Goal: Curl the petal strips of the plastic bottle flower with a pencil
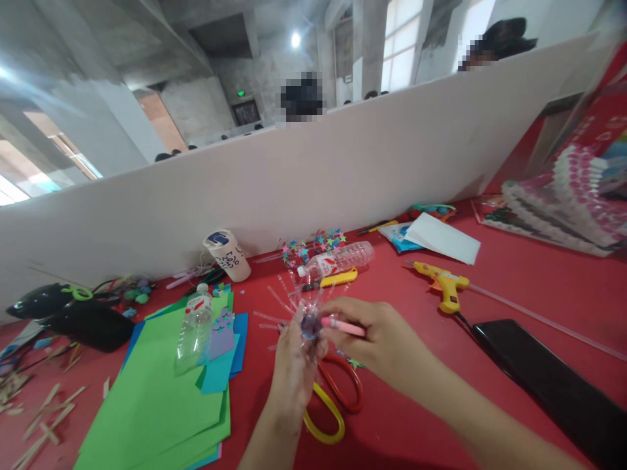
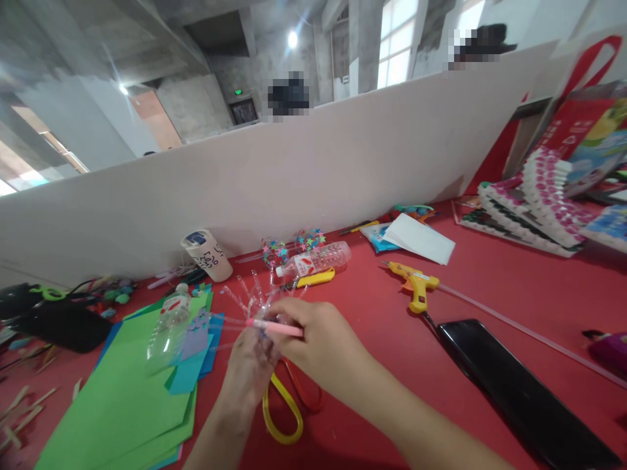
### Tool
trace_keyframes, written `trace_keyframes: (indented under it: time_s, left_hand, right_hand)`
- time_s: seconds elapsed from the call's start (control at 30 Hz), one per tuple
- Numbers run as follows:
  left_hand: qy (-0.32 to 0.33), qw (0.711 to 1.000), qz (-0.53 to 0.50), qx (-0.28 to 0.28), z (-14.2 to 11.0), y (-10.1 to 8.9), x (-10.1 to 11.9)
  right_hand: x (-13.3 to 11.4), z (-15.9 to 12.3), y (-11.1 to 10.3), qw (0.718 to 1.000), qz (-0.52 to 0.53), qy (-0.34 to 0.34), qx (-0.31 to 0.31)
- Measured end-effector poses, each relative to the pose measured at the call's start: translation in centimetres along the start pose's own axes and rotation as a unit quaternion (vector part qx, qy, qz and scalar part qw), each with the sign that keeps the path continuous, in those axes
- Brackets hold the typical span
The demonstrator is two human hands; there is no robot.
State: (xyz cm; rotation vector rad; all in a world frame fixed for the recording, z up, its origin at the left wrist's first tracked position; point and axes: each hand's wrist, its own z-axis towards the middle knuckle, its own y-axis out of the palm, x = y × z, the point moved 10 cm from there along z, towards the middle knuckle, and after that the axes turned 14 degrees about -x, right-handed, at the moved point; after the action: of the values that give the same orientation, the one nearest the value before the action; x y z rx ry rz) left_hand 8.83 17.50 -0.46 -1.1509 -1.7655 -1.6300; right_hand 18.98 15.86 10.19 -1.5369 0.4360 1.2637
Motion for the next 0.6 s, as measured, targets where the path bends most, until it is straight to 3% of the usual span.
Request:
trace_keyframes:
  time_s: [0.33,0.5,0.6]
  left_hand:
    - [-0.019,1.000,0.007,-0.019,0.5,0.3,0.0]
    - [-0.016,0.999,0.012,-0.032,0.6,0.4,0.0]
    - [0.029,0.998,0.021,-0.058,0.7,0.8,0.9]
  right_hand:
    - [0.2,-1.2,-3.7,0.995,0.043,0.018,0.083]
    - [-0.9,-1.3,-2.5,0.999,0.043,0.000,0.032]
    - [-1.4,-1.2,-1.9,0.999,0.039,-0.015,0.014]
